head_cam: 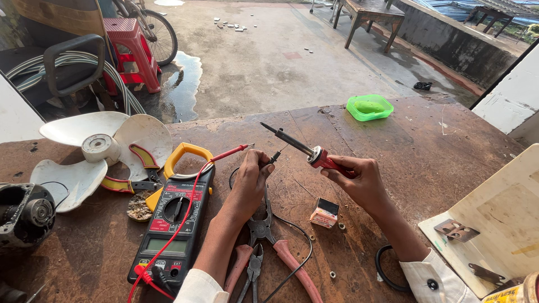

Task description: The person solders electrical wire connections at a workbench. They hold a soldering iron in one hand and wire in the other, apply solder to the joint, and use pliers and a multimeter with test leads while working on the wires.

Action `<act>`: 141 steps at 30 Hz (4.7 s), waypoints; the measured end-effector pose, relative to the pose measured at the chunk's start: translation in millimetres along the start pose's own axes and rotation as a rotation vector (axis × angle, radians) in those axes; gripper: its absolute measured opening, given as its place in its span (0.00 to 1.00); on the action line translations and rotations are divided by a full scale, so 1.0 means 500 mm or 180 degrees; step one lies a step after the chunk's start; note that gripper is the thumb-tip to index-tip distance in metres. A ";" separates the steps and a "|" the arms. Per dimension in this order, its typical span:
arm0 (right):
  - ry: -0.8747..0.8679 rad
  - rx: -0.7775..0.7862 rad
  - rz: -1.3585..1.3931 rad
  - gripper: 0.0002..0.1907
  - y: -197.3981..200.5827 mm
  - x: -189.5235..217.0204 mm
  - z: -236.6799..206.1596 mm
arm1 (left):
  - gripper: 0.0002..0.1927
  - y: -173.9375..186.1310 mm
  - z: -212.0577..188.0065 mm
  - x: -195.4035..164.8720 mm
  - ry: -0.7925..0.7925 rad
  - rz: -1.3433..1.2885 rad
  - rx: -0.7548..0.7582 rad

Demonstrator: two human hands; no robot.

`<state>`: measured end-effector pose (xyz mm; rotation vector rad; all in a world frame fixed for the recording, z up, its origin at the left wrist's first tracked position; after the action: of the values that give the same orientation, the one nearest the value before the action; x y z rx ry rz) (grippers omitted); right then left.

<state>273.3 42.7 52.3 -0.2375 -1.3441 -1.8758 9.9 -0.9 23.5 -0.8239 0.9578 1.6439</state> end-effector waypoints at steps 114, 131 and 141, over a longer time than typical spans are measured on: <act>0.0054 0.0183 -0.0049 0.17 0.050 -0.085 0.015 | 0.09 0.025 -0.005 -0.026 -0.0109 0.1217 -0.0571; -0.0103 0.0301 0.0088 0.17 0.045 -0.092 0.011 | 0.07 0.027 -0.006 -0.034 -0.0081 0.1231 -0.0473; -0.0066 0.0472 -0.0043 0.18 0.044 -0.103 0.013 | 0.07 0.025 -0.005 -0.037 0.0085 0.1359 -0.0388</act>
<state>320.6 71.1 41.7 -0.1727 -1.4945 -1.7794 2.3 -12.9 41.0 -0.7579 1.1155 2.0780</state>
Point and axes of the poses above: each hand's wrist, its own z-axis towards the middle knuckle, its own y-axis out of the back of the hand, x = y × z, the point moved 2 cm from there along z, towards the middle knuckle, and after that the axes turned 10 degrees about -z, right-handed, at the moved point
